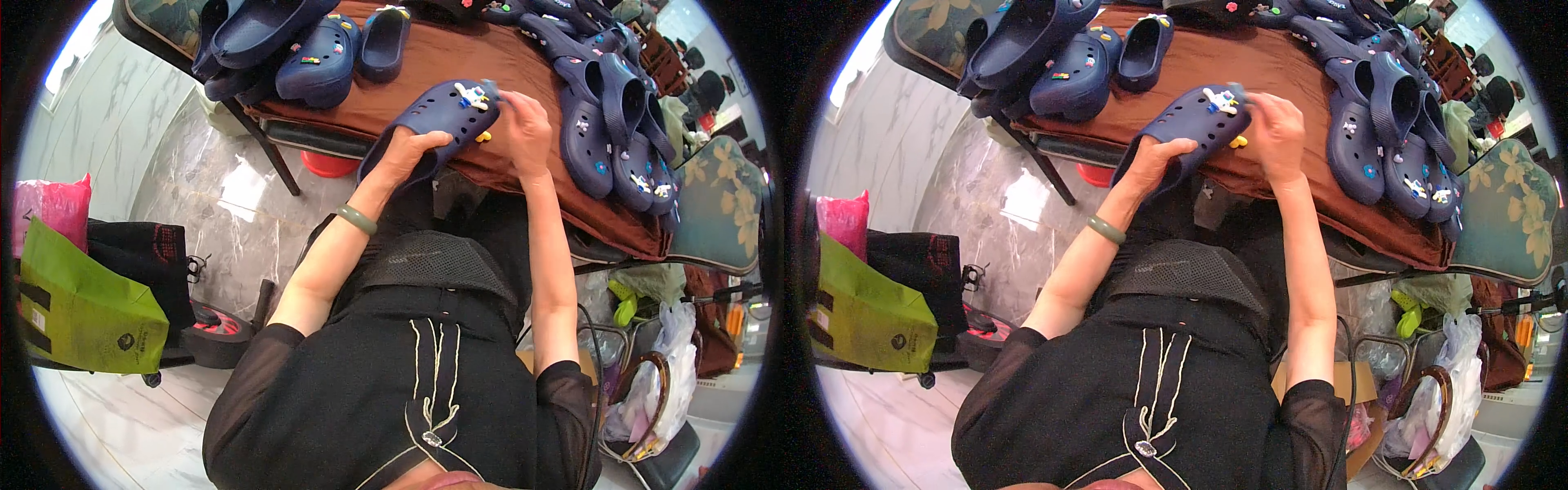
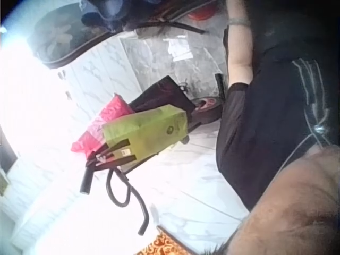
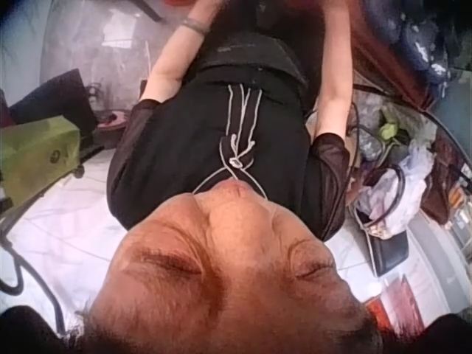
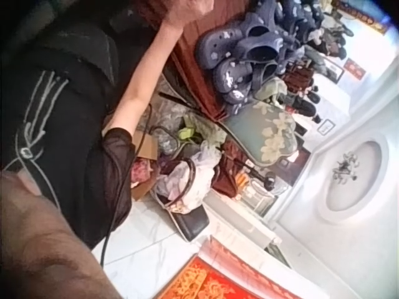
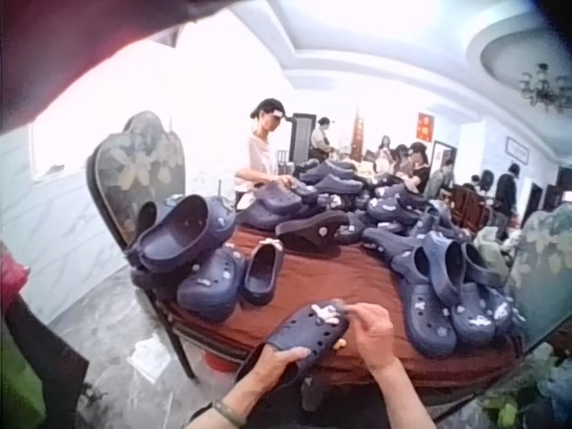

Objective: The person is decorating and assembling clogs by inserting small plastic charms into the holes of the shoes at a workstation.

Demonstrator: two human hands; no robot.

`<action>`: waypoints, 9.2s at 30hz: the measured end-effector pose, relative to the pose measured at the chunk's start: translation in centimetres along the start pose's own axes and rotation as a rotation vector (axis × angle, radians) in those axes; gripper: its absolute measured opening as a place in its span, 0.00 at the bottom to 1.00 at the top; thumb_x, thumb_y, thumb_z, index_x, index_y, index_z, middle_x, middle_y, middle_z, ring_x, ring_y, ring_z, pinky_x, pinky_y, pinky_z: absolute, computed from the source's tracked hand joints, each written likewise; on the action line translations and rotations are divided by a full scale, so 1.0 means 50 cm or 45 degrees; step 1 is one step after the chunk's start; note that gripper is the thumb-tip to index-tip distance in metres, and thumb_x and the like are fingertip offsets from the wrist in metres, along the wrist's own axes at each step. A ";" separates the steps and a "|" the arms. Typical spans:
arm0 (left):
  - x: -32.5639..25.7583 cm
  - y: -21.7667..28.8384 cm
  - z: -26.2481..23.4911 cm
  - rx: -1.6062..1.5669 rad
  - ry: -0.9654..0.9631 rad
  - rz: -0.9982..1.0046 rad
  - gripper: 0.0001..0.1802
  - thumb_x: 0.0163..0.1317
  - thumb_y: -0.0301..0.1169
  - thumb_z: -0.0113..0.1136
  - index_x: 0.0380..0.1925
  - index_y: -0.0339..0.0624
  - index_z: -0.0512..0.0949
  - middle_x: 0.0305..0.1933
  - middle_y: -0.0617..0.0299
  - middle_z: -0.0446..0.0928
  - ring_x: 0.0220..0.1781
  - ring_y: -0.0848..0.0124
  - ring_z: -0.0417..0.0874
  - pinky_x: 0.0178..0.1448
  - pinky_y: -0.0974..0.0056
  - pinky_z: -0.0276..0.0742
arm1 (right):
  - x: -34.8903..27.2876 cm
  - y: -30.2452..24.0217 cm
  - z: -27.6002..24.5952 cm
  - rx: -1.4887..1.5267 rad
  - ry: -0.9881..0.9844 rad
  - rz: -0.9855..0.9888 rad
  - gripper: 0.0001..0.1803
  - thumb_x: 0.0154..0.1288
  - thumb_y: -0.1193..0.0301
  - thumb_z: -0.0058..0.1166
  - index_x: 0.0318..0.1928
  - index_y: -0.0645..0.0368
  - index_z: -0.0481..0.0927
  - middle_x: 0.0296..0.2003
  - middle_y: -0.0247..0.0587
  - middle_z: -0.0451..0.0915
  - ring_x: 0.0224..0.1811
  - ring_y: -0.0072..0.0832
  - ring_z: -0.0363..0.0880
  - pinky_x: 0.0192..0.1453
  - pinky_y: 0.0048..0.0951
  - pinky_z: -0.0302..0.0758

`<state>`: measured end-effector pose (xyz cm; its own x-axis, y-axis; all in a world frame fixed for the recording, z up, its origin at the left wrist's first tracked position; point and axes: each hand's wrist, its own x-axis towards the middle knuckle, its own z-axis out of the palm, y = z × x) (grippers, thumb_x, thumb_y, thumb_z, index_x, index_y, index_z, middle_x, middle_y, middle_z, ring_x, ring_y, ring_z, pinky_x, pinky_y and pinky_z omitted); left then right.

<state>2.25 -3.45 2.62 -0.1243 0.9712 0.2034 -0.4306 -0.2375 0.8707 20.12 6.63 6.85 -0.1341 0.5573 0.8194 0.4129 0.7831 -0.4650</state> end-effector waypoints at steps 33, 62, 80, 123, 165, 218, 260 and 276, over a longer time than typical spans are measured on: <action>0.038 0.009 -0.028 0.034 -0.265 -0.217 0.27 0.45 0.20 0.63 0.50 0.37 0.70 0.46 0.63 0.75 0.47 0.71 0.77 0.53 0.67 0.74 | 0.106 -0.121 0.038 -0.698 -1.267 -0.929 0.19 0.49 0.77 0.54 0.42 0.45 0.84 0.50 0.29 0.74 0.57 0.31 0.65 0.60 0.42 0.57; 0.009 -0.006 0.001 -0.265 0.194 -0.063 0.13 0.51 0.29 0.63 0.38 0.41 0.76 0.36 0.65 0.77 0.36 0.75 0.79 0.39 0.69 0.76 | -0.096 0.059 0.018 -0.323 -0.536 -0.025 0.15 0.51 0.63 0.63 0.40 0.54 0.82 0.35 0.40 0.79 0.41 0.39 0.76 0.47 0.39 0.70; 0.003 -0.004 -0.014 -0.212 0.084 -0.126 0.17 0.54 0.29 0.61 0.44 0.38 0.74 0.40 0.63 0.78 0.39 0.73 0.80 0.43 0.67 0.77 | -0.085 -0.048 0.035 1.223 -0.418 0.909 0.10 0.59 0.75 0.60 0.41 0.62 0.79 0.33 0.32 0.82 0.32 0.15 0.76 0.37 0.17 0.72; 0.009 -0.003 -0.005 0.443 -0.291 0.175 0.21 0.54 0.25 0.56 0.51 0.34 0.72 0.50 0.63 0.74 0.51 0.72 0.73 0.58 0.66 0.69 | -0.102 -0.044 0.052 0.861 -0.302 0.978 0.38 0.47 0.78 0.64 0.58 0.67 0.57 0.50 0.45 0.70 0.52 0.29 0.72 0.58 0.30 0.70; -0.102 0.003 -0.020 1.694 -0.136 0.763 0.19 0.46 0.30 0.66 0.38 0.35 0.75 0.47 0.48 0.71 0.53 0.50 0.69 0.57 0.50 0.62 | -0.143 -0.041 0.042 0.893 -0.244 1.047 0.36 0.60 0.69 0.60 0.63 0.67 0.56 0.57 0.51 0.65 0.58 0.32 0.68 0.61 0.31 0.66; 0.308 0.210 -0.102 -0.277 0.249 0.151 0.11 0.62 0.28 0.42 0.41 0.36 0.72 0.46 0.49 0.75 0.47 0.58 0.78 0.47 0.44 0.80 | -0.161 -0.039 0.005 0.289 -0.252 0.331 0.11 0.59 0.72 0.58 0.42 0.62 0.76 0.40 0.42 0.76 0.38 0.30 0.78 0.41 0.28 0.76; 0.141 -0.008 0.041 0.502 -0.456 -0.473 0.21 0.61 0.35 0.58 0.52 0.37 0.72 0.46 0.61 0.77 0.45 0.74 0.77 0.48 0.67 0.75 | -0.097 -0.152 -0.012 -0.354 -0.482 -0.466 0.19 0.49 0.62 0.62 0.35 0.60 0.71 0.31 0.45 0.73 0.36 0.40 0.74 0.40 0.37 0.72; 0.141 0.105 0.035 1.693 -0.119 0.258 0.19 0.63 0.43 0.55 0.34 0.33 0.79 0.30 0.52 0.81 0.29 0.58 0.81 0.36 0.59 0.73 | 0.052 0.158 0.049 0.153 -0.280 0.212 0.23 0.57 0.57 0.56 0.48 0.61 0.77 0.50 0.50 0.74 0.57 0.44 0.68 0.63 0.40 0.62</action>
<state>0.70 2.20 9.39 0.0018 0.9320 0.3625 0.7809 -0.2277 0.5817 20.83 14.94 4.50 -0.2707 0.7169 0.6425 0.3375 0.6957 -0.6341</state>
